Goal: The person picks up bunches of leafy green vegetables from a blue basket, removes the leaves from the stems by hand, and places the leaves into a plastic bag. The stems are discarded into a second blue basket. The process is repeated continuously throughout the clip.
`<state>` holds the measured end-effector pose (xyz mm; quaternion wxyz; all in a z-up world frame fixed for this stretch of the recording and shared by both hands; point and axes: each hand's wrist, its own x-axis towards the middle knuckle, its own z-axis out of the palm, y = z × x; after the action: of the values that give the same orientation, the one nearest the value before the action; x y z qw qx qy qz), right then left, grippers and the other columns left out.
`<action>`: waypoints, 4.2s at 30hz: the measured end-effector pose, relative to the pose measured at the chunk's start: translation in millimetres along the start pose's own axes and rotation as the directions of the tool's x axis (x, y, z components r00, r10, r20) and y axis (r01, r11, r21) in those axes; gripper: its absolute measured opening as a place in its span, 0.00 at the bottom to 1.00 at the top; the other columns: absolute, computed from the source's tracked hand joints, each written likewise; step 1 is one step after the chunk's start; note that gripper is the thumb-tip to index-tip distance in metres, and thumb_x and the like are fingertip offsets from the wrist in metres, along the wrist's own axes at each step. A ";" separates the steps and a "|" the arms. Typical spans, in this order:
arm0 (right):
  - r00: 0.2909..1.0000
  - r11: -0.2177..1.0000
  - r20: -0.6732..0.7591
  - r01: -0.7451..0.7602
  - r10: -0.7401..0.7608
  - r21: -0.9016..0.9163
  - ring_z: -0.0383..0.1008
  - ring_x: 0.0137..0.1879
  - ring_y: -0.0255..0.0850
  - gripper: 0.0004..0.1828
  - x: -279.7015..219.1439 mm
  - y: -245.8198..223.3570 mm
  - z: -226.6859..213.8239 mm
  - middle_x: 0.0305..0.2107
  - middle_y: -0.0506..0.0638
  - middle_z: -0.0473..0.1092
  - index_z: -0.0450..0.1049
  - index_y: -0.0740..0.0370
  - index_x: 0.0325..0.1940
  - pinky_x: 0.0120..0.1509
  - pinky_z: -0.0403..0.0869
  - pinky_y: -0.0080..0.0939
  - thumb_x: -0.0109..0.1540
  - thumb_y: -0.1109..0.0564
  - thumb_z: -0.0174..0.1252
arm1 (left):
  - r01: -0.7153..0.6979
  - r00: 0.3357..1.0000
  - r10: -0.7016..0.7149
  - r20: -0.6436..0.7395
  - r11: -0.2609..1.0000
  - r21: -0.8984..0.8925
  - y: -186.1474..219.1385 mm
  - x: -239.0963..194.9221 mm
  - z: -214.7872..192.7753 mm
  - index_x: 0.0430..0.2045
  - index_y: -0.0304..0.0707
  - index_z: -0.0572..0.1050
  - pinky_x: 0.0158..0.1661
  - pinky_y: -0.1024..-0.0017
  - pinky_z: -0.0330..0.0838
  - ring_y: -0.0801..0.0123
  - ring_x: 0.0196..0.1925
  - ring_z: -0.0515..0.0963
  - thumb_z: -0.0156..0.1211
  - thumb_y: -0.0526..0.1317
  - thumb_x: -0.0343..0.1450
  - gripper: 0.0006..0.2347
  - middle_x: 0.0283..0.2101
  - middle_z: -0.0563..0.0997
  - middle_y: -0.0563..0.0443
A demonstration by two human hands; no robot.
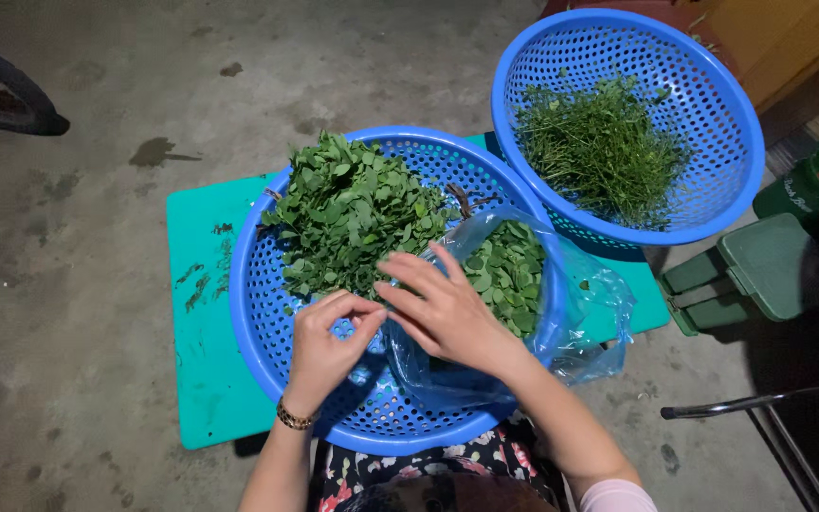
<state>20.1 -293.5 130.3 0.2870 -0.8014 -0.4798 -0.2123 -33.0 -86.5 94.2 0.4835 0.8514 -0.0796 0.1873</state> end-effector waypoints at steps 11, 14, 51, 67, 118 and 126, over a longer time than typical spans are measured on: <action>0.930 0.839 0.317 -0.317 0.184 0.443 0.73 0.43 0.53 0.09 -21.7 18.6 18.7 0.35 0.56 0.68 0.68 0.65 0.45 0.45 0.70 0.51 0.70 0.56 0.50 | -0.094 0.995 0.095 0.031 0.995 -0.012 18.5 7.0 -7.5 0.27 0.34 0.81 0.33 0.70 0.71 0.66 0.29 0.79 0.69 0.33 0.65 0.03 0.27 0.80 0.50; 0.932 0.737 0.288 -0.352 0.221 0.577 0.74 0.42 0.51 0.11 -27.3 18.8 20.5 0.34 0.56 0.70 0.68 0.65 0.46 0.46 0.71 0.49 0.72 0.54 0.46 | -0.144 0.989 0.141 0.052 0.988 0.056 21.0 9.7 -8.0 0.26 0.35 0.81 0.34 0.68 0.68 0.64 0.29 0.79 0.70 0.34 0.64 0.03 0.26 0.80 0.50; 0.640 0.635 -0.028 -0.755 0.768 0.163 0.78 0.42 0.43 0.10 -104.6 43.2 -21.7 0.37 0.53 0.76 0.81 0.63 0.43 0.48 0.74 0.40 0.57 0.60 0.68 | 0.279 0.959 -0.280 -0.051 0.890 0.360 -164.1 -14.5 -27.9 0.36 0.40 0.83 0.47 0.61 0.76 0.51 0.45 0.83 0.64 0.41 0.69 0.07 0.43 0.85 0.45; 0.653 0.648 0.038 -0.756 0.756 0.096 0.80 0.51 0.47 0.09 -100.7 40.8 -21.9 0.51 0.50 0.76 0.82 0.57 0.45 0.53 0.76 0.43 0.61 0.55 0.68 | 0.376 0.915 -0.262 -0.308 0.831 0.410 -168.1 -6.4 -18.4 0.29 0.44 0.84 0.34 0.63 0.73 0.59 0.34 0.82 0.70 0.42 0.67 0.05 0.34 0.83 0.50; 0.863 0.652 0.036 -0.408 0.505 0.640 0.77 0.42 0.32 0.04 -31.3 -5.9 27.7 0.33 0.48 0.76 0.75 0.65 0.36 0.49 0.75 0.34 0.58 0.64 0.63 | 0.349 0.936 -0.207 0.285 0.660 -0.666 -41.0 5.5 25.2 0.37 0.31 0.76 0.47 0.74 0.75 0.75 0.42 0.80 0.61 0.35 0.74 0.04 0.40 0.82 0.51; 0.735 0.564 0.031 -0.546 0.677 0.619 0.76 0.40 0.31 0.05 -75.6 15.6 6.2 0.33 0.47 0.77 0.75 0.65 0.35 0.45 0.75 0.32 0.57 0.63 0.63 | 0.210 0.938 -0.347 -0.024 0.621 -0.755 -67.6 6.0 -19.3 0.38 0.30 0.76 0.46 0.75 0.73 0.74 0.41 0.78 0.60 0.33 0.76 0.03 0.41 0.81 0.50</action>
<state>0.4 -344.1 75.1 0.6256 -0.7593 -0.1777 -0.0218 -10.8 -34.6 51.8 0.8155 0.5630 0.0252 0.1318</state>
